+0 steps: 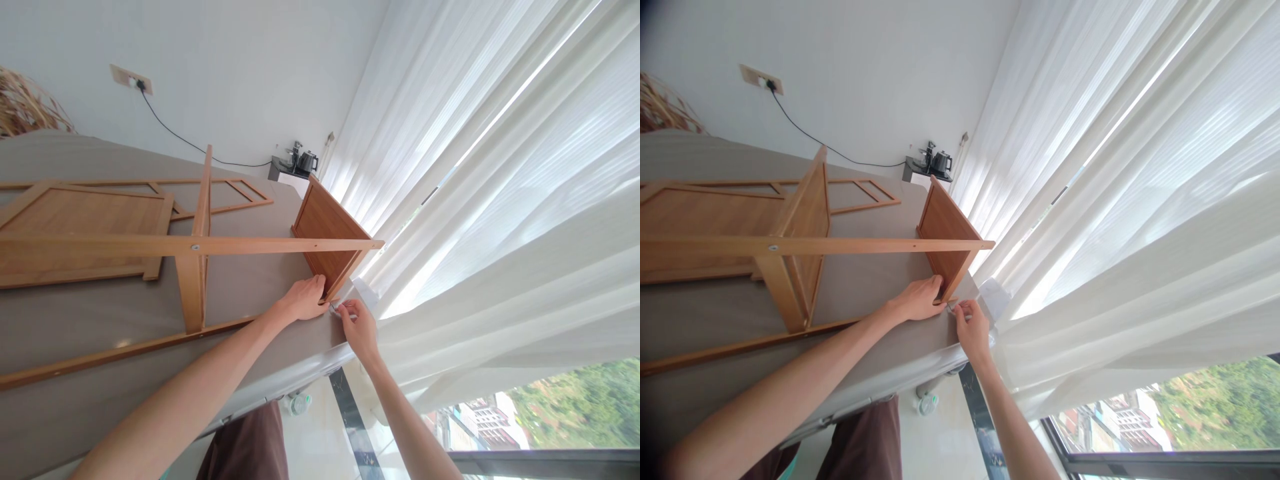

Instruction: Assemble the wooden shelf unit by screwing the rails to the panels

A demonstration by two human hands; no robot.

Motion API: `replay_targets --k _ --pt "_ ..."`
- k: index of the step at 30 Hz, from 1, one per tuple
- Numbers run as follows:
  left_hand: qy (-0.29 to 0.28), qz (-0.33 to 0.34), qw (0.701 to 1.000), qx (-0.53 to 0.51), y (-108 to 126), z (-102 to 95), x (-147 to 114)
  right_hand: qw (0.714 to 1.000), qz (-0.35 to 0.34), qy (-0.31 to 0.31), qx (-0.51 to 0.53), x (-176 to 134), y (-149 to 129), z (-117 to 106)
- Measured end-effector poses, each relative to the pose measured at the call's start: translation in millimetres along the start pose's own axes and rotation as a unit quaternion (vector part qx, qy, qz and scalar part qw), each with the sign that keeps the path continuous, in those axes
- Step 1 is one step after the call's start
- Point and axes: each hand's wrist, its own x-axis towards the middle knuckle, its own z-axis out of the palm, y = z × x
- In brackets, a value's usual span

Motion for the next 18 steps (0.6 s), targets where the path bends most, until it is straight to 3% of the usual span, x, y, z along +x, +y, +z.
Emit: replay_targets --k 14,18 --pt "0.006 0.003 1.0 0.001 -1.8 4.2 2.2 0.991 -0.112 0.001 -0.079 -8.4 -4.5 5.1" --pt "0.009 0.008 1.0 0.0 -2.3 3.9 2.2 0.992 -0.104 -0.002 -0.071 -9.7 -8.1 5.8"
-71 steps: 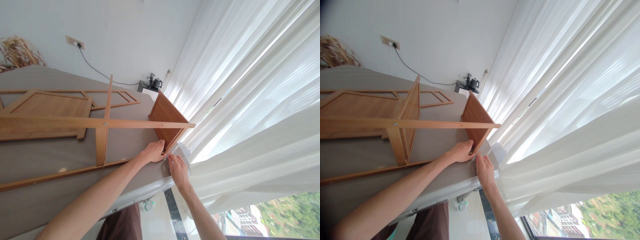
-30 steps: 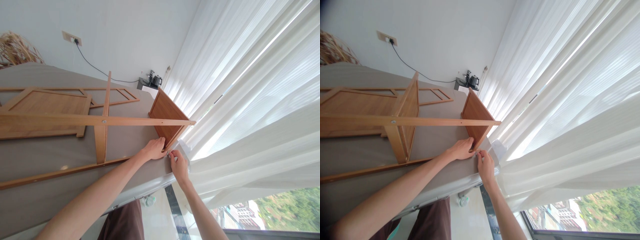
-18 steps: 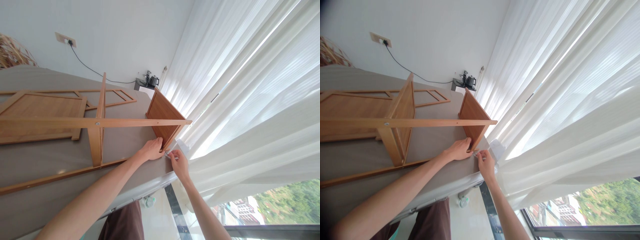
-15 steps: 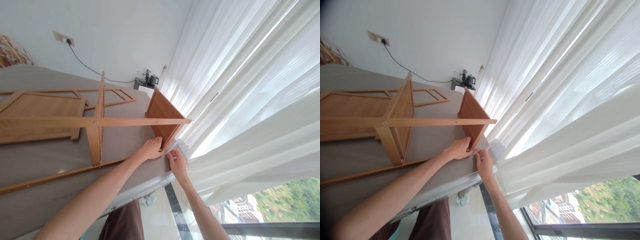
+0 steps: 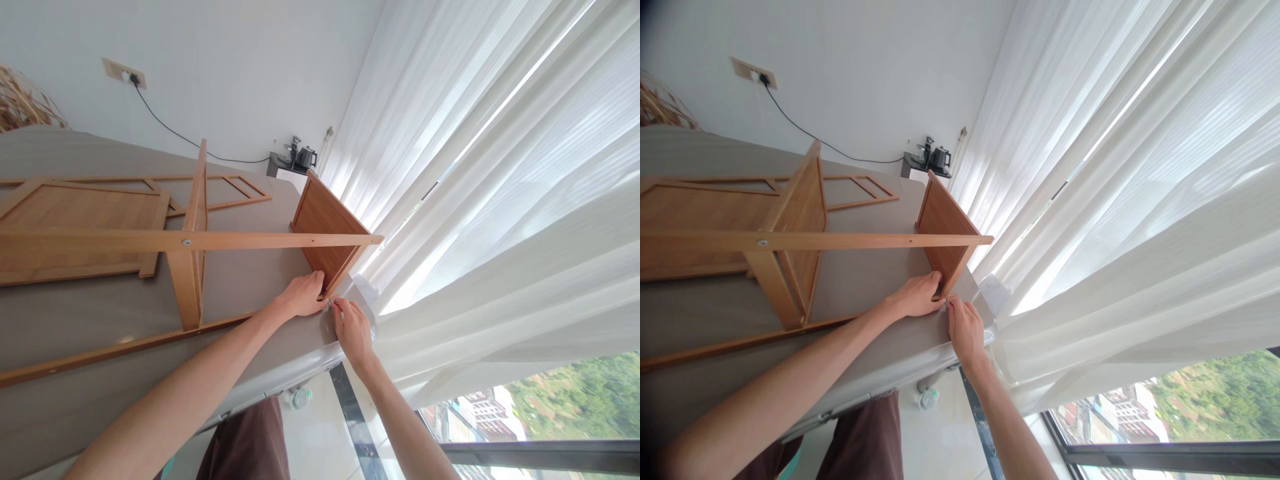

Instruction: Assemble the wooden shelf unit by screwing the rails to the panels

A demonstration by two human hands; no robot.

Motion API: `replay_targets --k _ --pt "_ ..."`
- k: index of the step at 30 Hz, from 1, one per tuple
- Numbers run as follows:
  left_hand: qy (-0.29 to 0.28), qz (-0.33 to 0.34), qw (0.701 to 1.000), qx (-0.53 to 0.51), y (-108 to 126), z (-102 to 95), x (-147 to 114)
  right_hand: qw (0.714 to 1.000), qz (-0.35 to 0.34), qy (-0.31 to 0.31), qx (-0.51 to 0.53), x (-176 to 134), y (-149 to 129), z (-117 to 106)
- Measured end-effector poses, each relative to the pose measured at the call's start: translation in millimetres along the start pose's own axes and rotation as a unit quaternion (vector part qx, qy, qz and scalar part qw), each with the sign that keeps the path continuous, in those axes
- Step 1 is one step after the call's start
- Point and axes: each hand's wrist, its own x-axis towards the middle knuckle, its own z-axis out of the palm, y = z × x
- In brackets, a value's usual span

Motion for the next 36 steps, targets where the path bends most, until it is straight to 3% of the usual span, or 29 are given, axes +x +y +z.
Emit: replay_targets --k 6,11,36 --pt "0.002 0.003 1.0 0.001 0 0.4 -1 0.994 0.092 0.008 0.054 10 10 1" --pt "0.0 -0.001 1.0 0.004 0 1.2 0 0.991 0.11 -0.001 0.08 12 15 -5" --pt "-0.001 0.002 1.0 -0.001 0 -1.4 -1 0.997 -0.04 0.008 -0.066 -1 7 2"
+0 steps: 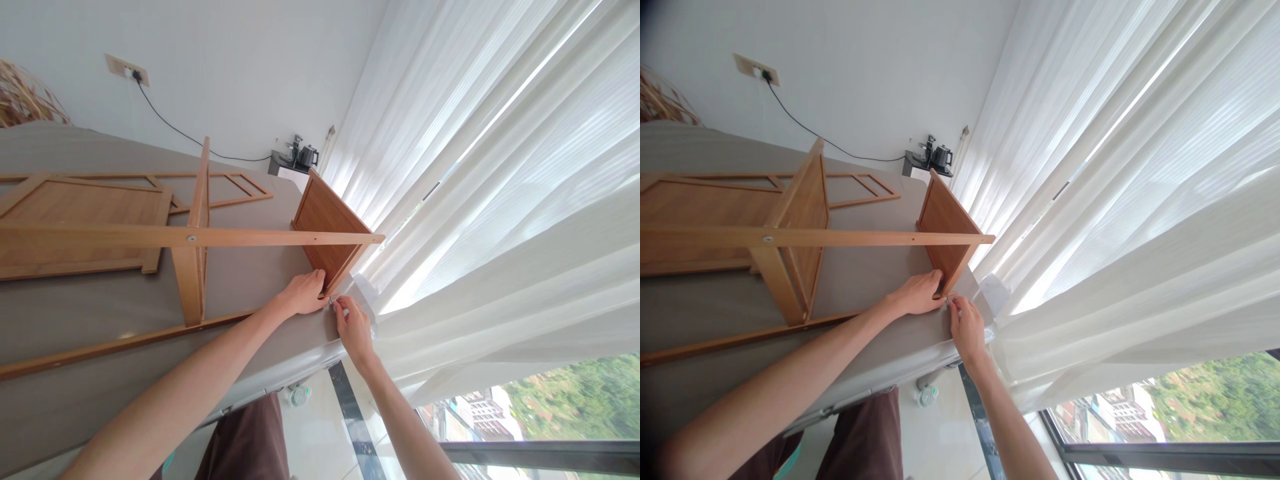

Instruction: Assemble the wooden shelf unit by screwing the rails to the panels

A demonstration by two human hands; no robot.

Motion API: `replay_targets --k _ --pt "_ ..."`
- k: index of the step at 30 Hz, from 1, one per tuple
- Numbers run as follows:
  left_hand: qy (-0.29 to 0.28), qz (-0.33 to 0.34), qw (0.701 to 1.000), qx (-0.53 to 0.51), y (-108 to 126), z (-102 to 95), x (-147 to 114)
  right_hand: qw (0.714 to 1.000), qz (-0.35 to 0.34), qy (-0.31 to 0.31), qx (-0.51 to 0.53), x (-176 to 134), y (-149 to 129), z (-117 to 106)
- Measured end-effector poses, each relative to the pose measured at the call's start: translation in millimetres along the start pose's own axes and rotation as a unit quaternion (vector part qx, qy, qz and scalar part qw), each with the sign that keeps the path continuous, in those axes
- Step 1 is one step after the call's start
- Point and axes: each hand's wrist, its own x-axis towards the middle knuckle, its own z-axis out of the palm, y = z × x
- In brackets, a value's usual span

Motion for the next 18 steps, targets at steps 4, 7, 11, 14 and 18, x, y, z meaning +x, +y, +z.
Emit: replay_targets --k 4,7,11,14,18 --pt "0.0 -0.002 1.0 -0.003 0.7 -0.7 0.2 0.999 -0.03 -0.013 -0.019 0.3 -4.5 -3.1" --pt "-0.003 -0.004 1.0 -0.005 1.3 -1.5 -0.3 0.999 -0.023 -0.011 -0.019 0.9 -5.7 -4.2" --pt "-0.005 -0.005 1.0 -0.004 1.6 -2.5 -1.3 1.0 0.016 0.003 -0.006 1.3 -2.8 -2.4" --pt "-0.007 -0.007 1.0 -0.003 1.3 -2.4 -1.3 0.999 0.032 0.007 0.002 1.1 -1.7 -1.5" --pt "-0.009 -0.009 1.0 -0.004 1.2 -1.3 -0.6 1.0 0.021 -0.008 0.004 2.0 -6.0 -4.6"
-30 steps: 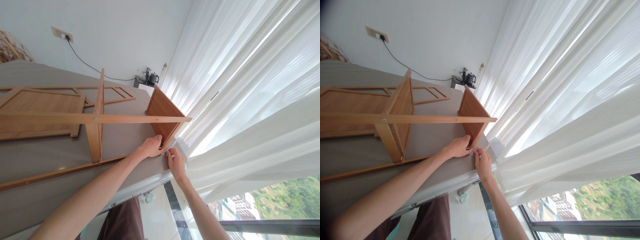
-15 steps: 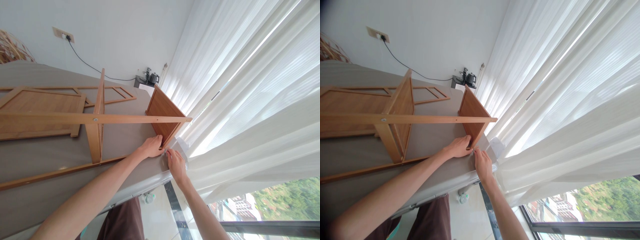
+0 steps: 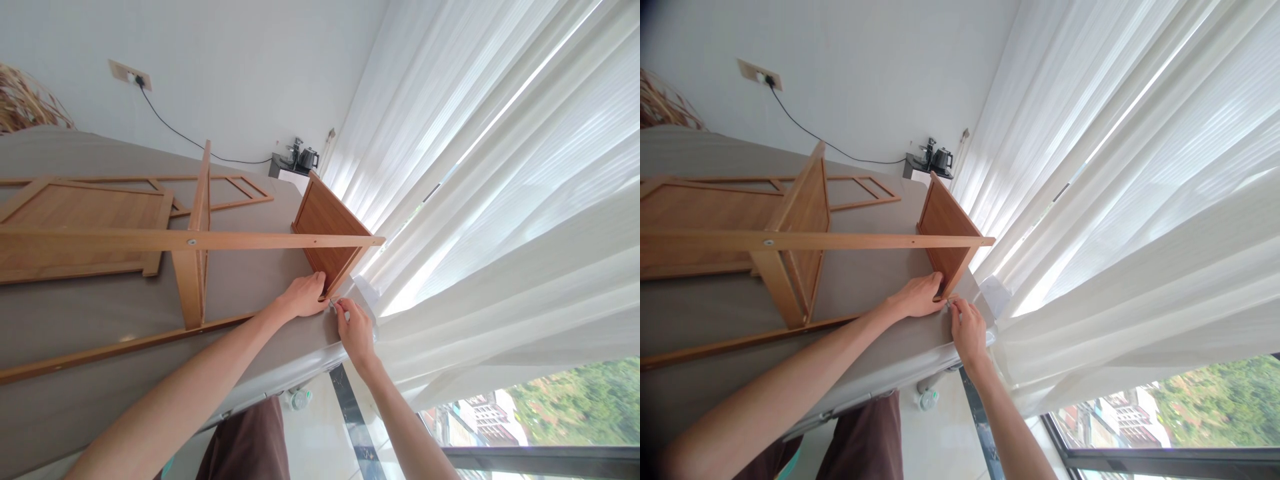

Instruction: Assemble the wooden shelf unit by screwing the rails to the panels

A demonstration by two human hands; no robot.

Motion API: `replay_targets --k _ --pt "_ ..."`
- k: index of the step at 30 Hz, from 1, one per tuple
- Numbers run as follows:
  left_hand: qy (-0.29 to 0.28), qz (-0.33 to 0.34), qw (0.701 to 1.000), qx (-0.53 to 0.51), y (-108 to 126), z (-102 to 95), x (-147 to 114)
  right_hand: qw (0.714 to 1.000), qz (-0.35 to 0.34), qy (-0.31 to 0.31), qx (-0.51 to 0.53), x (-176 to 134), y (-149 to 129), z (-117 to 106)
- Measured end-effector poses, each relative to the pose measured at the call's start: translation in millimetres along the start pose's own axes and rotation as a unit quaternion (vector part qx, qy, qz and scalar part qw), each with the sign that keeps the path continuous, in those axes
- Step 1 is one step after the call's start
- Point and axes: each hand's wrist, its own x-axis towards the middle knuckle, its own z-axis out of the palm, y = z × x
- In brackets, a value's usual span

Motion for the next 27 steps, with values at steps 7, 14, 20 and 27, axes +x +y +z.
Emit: replay_targets --k 7,14,20,27 --pt "0.005 0.004 1.0 0.001 0 0.1 0 0.999 0.016 -0.022 0.034 4 -5 -4" --pt "0.006 0.005 1.0 0.004 0 -1.2 -1 0.985 0.13 -0.016 0.109 13 10 0" --pt "0.002 0.0 1.0 0.003 0 -1.1 0 0.983 0.133 -0.015 0.125 13 13 -2" --pt "-0.002 -0.004 1.0 0.002 0 -0.4 0 0.992 0.096 0.007 0.083 5 5 3"
